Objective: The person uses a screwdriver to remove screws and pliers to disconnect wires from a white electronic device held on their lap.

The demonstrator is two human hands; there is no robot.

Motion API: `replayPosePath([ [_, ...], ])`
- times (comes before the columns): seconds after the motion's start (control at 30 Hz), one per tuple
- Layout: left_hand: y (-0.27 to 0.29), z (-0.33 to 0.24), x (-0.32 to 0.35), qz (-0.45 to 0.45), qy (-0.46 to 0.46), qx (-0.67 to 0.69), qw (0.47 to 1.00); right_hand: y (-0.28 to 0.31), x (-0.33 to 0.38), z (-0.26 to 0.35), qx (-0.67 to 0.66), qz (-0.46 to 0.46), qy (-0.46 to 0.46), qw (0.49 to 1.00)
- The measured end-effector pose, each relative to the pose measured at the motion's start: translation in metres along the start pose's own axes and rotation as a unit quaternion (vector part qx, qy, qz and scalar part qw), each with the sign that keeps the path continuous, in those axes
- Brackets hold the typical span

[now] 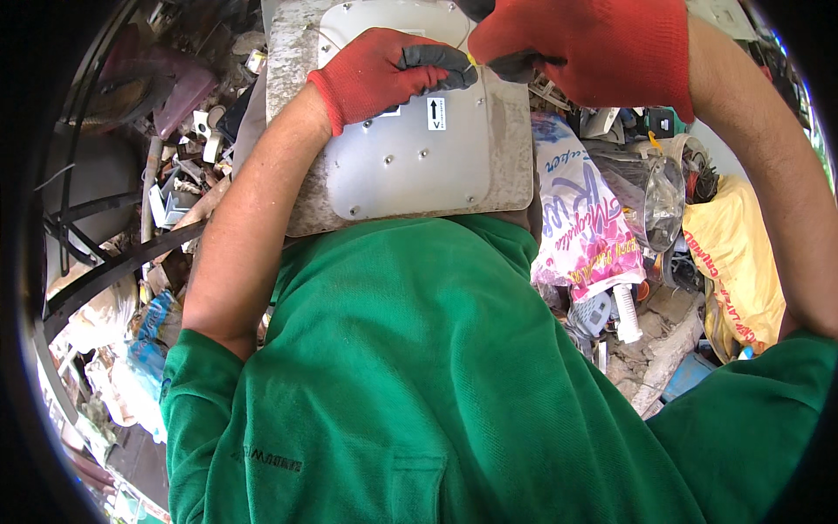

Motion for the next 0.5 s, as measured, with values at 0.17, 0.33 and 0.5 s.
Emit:
replayPosePath([
  [0.17, 0.003, -0.001, 0.004, -0.009, 0.002, 0.014, 1.0, 0.022, 0.004, 0.063, -0.009, -0.014, -0.298, 0.954],
  [0.33, 0.005, -0.004, 0.003, 0.006, 0.041, 0.03, 0.999, -0.007, -0.004, 0.031, -0.011, -0.105, -0.192, 0.976],
  [0.5, 0.009, -0.007, 0.001, -0.001, 0.023, 0.049, 0.999, -0.001, 0.009, 0.011, -0.071, -0.076, -0.095, 0.99],
])
Point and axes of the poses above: each hand's wrist, its own x-axis away from the middle knuckle, its own y-axis out of the back of the hand, z = x × y, the point moved 1 cm from there along -x, towards the middle knuckle, and after that the axes turned 8 degrees about -y, right-handed, at the moved point
